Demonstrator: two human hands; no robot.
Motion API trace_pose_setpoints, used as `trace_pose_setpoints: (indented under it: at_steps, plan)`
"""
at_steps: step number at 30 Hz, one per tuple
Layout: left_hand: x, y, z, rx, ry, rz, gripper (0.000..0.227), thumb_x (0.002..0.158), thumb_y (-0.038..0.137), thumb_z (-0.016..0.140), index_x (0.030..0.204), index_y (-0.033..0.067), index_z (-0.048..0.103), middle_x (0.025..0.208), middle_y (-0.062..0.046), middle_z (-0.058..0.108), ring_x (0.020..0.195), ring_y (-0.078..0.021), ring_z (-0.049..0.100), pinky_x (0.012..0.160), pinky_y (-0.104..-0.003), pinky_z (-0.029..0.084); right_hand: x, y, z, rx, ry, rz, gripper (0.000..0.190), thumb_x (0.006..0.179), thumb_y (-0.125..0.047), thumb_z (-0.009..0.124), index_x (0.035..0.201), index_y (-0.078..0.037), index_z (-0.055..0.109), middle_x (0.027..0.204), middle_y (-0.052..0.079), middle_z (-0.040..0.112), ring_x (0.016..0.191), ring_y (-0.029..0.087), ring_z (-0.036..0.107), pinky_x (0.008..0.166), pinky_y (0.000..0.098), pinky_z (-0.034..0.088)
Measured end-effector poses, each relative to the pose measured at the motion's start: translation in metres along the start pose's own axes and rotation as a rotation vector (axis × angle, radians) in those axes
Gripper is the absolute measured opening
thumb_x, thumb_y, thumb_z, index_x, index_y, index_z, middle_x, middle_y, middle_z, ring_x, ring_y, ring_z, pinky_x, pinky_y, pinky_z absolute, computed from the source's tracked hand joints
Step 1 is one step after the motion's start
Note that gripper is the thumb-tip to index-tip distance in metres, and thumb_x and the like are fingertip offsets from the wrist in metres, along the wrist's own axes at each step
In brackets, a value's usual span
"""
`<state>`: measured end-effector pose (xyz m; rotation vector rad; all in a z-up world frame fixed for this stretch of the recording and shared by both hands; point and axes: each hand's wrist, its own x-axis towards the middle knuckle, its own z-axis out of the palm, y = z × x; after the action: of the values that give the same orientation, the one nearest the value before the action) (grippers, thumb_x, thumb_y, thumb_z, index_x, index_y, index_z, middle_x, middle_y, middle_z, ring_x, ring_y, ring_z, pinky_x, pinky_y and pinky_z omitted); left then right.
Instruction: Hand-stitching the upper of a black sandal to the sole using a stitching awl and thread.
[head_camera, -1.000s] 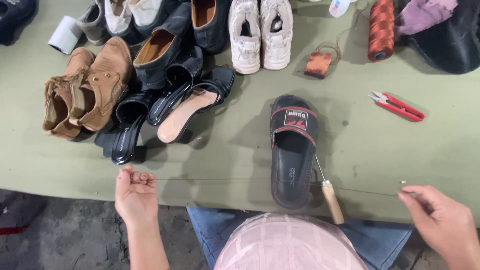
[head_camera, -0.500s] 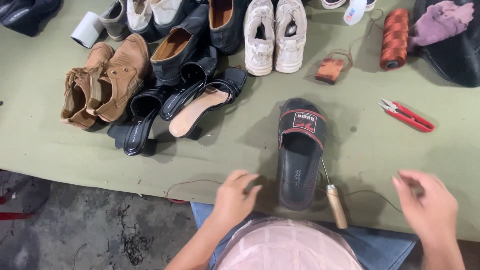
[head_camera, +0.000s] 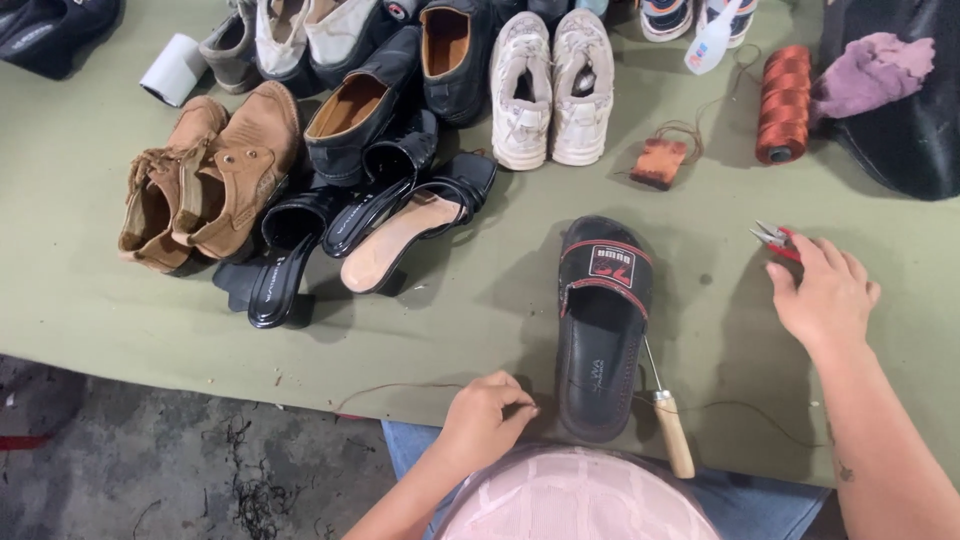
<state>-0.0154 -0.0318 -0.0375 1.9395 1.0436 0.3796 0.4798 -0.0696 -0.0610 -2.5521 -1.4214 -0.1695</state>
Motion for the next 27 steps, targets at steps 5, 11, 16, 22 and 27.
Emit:
trace_pose_setpoints:
  at_steps: [5, 11, 16, 22, 27]
  plan:
    - [-0.014, 0.023, -0.022, -0.162, -0.055, -0.276, 0.013, 0.089, 0.028, 0.076, 0.089, 0.0172, 0.084, 0.087, 0.007, 0.078, 0.075, -0.0096, 0.066, 0.075, -0.024, 0.051, -0.011, 0.020, 0.023, -0.081, 0.258, -0.158, 0.043, 0.098, -0.029, 0.080, 0.140, -0.020, 0.075, 0.105, 0.014, 0.072, 0.094, 0.034, 0.065, 0.091, 0.0440, 0.052]
    - [-0.021, 0.024, -0.026, -0.269, -0.078, -0.370, 0.017, 0.091, 0.028, 0.075, 0.085, 0.0135, 0.082, 0.089, 0.005, 0.079, 0.078, -0.0071, 0.066, 0.075, -0.024, 0.051, -0.046, -0.022, -0.037, 0.112, -0.207, 0.230, 0.027, 0.107, -0.035, 0.061, 0.103, -0.010, 0.069, 0.091, 0.018, 0.061, 0.092, 0.040, 0.062, 0.085, 0.0483, 0.048]
    - [-0.027, 0.019, -0.019, -0.302, -0.055, -0.402, 0.019, 0.089, 0.030, 0.077, 0.101, 0.0164, 0.081, 0.057, 0.009, 0.042, 0.058, -0.0054, 0.037, 0.063, -0.021, 0.038, -0.116, -0.100, -0.086, 0.753, -0.282, 0.460, 0.018, 0.097, -0.015, 0.058, 0.114, -0.010, 0.065, 0.076, 0.010, 0.064, 0.066, 0.020, 0.056, 0.070, 0.0350, 0.045]
    - [-0.026, 0.027, -0.013, -0.160, -0.048, -0.343, 0.034, 0.094, 0.039, 0.066, 0.120, 0.0194, 0.078, 0.064, 0.007, 0.060, 0.065, -0.0073, 0.054, 0.070, -0.024, 0.048, -0.189, -0.138, -0.074, 1.147, -0.452, 0.255, 0.014, 0.097, -0.016, 0.064, 0.109, -0.009, 0.066, 0.064, 0.005, 0.061, 0.049, 0.015, 0.055, 0.045, 0.0308, 0.046]
    - [-0.027, 0.027, -0.010, -0.233, 0.015, -0.308, 0.021, 0.096, 0.027, 0.065, 0.101, 0.0176, 0.082, 0.083, 0.010, 0.078, 0.072, -0.0044, 0.062, 0.073, -0.023, 0.052, -0.215, -0.175, -0.093, 1.253, -0.623, 0.146, 0.043, 0.098, -0.018, 0.055, 0.140, -0.010, 0.059, 0.068, 0.007, 0.062, 0.040, 0.015, 0.051, 0.040, 0.0262, 0.040]
